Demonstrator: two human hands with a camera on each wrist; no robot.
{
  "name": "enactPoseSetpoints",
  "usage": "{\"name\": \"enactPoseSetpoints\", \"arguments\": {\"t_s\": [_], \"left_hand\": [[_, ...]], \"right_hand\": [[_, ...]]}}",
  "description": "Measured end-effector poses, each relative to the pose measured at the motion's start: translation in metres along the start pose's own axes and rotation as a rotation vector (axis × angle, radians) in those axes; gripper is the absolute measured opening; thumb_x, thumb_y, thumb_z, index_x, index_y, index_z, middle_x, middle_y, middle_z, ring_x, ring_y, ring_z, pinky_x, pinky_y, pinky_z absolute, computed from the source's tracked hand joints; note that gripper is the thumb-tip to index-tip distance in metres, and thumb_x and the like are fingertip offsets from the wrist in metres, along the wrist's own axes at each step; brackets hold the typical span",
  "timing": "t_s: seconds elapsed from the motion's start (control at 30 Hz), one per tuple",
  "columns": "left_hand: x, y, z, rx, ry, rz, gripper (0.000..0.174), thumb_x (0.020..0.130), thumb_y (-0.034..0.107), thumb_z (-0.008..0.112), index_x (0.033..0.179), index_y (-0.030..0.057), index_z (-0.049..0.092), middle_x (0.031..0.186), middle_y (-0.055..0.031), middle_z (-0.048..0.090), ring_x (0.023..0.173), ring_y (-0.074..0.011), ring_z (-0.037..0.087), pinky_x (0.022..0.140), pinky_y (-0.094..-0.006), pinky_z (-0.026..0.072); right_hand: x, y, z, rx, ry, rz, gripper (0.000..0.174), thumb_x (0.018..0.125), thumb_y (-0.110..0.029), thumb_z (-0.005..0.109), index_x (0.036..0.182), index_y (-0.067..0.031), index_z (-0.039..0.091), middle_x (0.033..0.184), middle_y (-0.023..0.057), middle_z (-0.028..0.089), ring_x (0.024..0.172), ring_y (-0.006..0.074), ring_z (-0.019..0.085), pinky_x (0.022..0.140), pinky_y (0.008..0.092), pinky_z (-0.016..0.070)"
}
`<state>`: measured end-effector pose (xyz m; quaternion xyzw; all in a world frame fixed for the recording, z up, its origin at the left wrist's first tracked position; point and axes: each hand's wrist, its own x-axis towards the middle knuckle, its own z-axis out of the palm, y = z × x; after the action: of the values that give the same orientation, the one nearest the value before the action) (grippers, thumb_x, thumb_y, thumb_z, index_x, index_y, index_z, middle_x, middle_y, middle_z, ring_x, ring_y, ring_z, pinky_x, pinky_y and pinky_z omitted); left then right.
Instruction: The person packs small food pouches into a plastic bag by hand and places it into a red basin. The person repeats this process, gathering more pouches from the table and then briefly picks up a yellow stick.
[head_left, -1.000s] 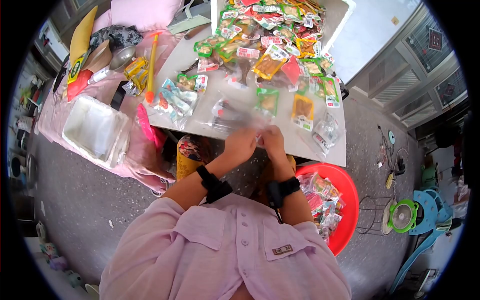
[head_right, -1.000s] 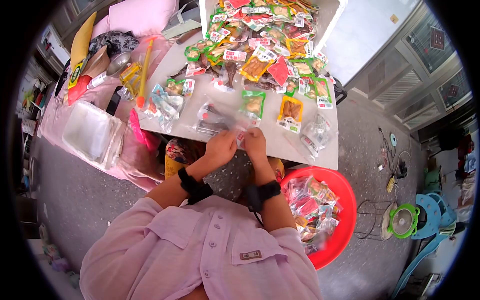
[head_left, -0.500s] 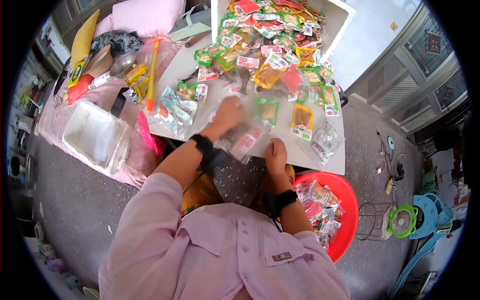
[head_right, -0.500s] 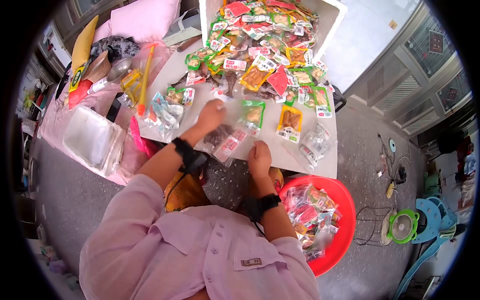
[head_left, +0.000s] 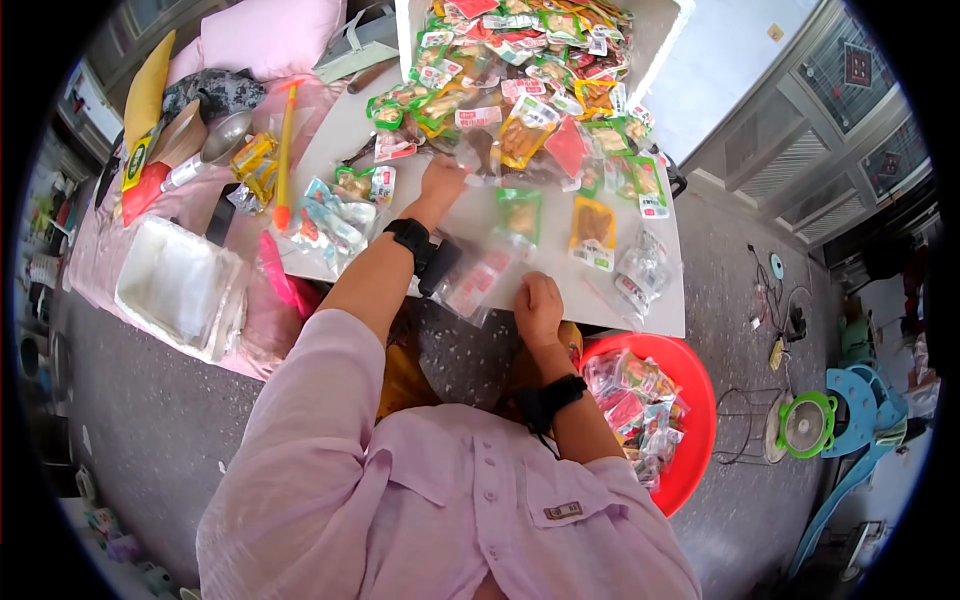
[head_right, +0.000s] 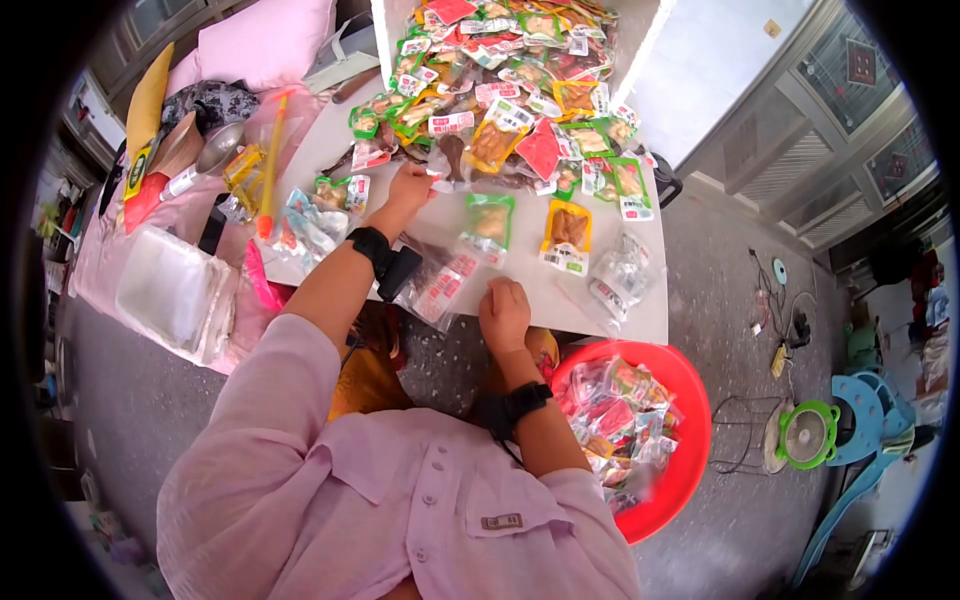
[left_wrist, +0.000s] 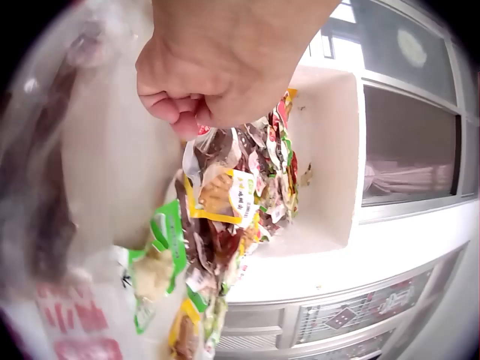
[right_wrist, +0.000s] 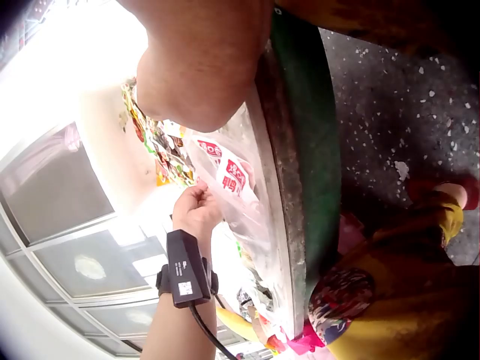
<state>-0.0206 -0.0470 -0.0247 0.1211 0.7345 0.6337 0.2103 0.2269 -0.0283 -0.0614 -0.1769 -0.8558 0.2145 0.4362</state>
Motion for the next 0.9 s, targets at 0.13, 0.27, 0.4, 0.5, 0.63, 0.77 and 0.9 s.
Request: {"name": "enactPoseSetpoints", "arguments": {"t_s": [0.13, 0.27, 0.4, 0.5, 0.63, 0.77, 0.9], "left_hand": [[-0.027, 0.015, 0.006, -0.411, -0.076, -0.078, 0.026, 0.072, 0.002, 0.054, 0.094, 0.0056, 0.042, 0.078, -0.0092, 0.053, 0.056, -0.0142, 0.052, 0.042, -0.0241, 0.0393], [-0.099, 0.022, 0.006, -0.600, -0.170, 0.015, 0.030, 0.072, -0.003, 0.050, 0.099, 0.0057, 0.039, 0.085, -0.0103, 0.053, 0.062, -0.0137, 0.051, 0.049, -0.0241, 0.0418], [-0.164, -0.003, 0.015, -0.463, -0.218, 0.156, 0.026, 0.076, -0.003, 0.046, 0.100, 0.0039, 0.040, 0.089, -0.0084, 0.051, 0.069, -0.0129, 0.051, 0.054, -0.0251, 0.0450], [-0.198, -0.030, 0.016, -0.204, -0.215, 0.467, 0.022, 0.077, -0.002, 0.044, 0.099, 0.0011, 0.044, 0.088, -0.0081, 0.052, 0.072, -0.0135, 0.053, 0.060, -0.0241, 0.0458], [-0.225, -0.033, 0.016, -0.331, -0.305, 0.430, 0.019, 0.078, -0.001, 0.044, 0.096, 0.0001, 0.048, 0.086, -0.0070, 0.053, 0.072, -0.0112, 0.054, 0.061, -0.0226, 0.0442], [-0.229, -0.029, 0.000, 0.092, -0.249, 0.603, 0.019, 0.072, 0.001, 0.055, 0.090, 0.0022, 0.050, 0.083, -0.0084, 0.049, 0.067, -0.0164, 0.051, 0.057, -0.0269, 0.0429], [-0.207, -0.022, -0.010, 0.532, -0.056, 1.006, 0.026, 0.065, 0.007, 0.059, 0.089, 0.0025, 0.050, 0.082, -0.0122, 0.049, 0.067, -0.0263, 0.051, 0.059, -0.0310, 0.0438]], "right_hand": [[-0.003, 0.008, 0.001, 0.101, -0.047, 0.151, 0.013, 0.069, -0.003, 0.051, 0.083, -0.0022, 0.050, 0.077, 0.0104, 0.054, 0.071, 0.0232, 0.053, 0.062, 0.0322, 0.0429], [-0.001, 0.005, -0.004, 0.679, -0.069, 0.653, 0.019, 0.078, -0.013, 0.052, 0.093, -0.0028, 0.048, 0.081, 0.0052, 0.054, 0.074, 0.0159, 0.052, 0.065, 0.0283, 0.0425], [0.015, -0.027, -0.022, 1.235, 0.036, 1.022, 0.025, 0.082, -0.021, 0.050, 0.100, -0.0051, 0.045, 0.087, 0.0043, 0.053, 0.076, 0.0153, 0.051, 0.068, 0.0293, 0.0428], [0.017, -0.032, -0.028, 1.573, -0.131, 0.832, 0.030, 0.082, -0.023, 0.049, 0.104, -0.0049, 0.042, 0.089, 0.0067, 0.052, 0.080, 0.0162, 0.051, 0.070, 0.0318, 0.0436], [0.015, -0.050, -0.037, 1.384, -0.001, 0.982, 0.025, 0.082, -0.013, 0.046, 0.105, -0.0034, 0.041, 0.090, 0.0081, 0.052, 0.082, 0.0169, 0.051, 0.067, 0.0331, 0.0461], [0.006, -0.027, -0.037, 1.474, 0.077, 0.967, 0.024, 0.081, -0.005, 0.044, 0.104, -0.0007, 0.041, 0.088, 0.0093, 0.053, 0.077, 0.0176, 0.053, 0.065, 0.0321, 0.0470], [0.002, -0.012, -0.062, 1.538, 0.119, 0.932, 0.023, 0.080, -0.004, 0.045, 0.102, 0.0009, 0.042, 0.083, 0.0105, 0.053, 0.070, 0.0195, 0.054, 0.065, 0.0325, 0.0466]]}}
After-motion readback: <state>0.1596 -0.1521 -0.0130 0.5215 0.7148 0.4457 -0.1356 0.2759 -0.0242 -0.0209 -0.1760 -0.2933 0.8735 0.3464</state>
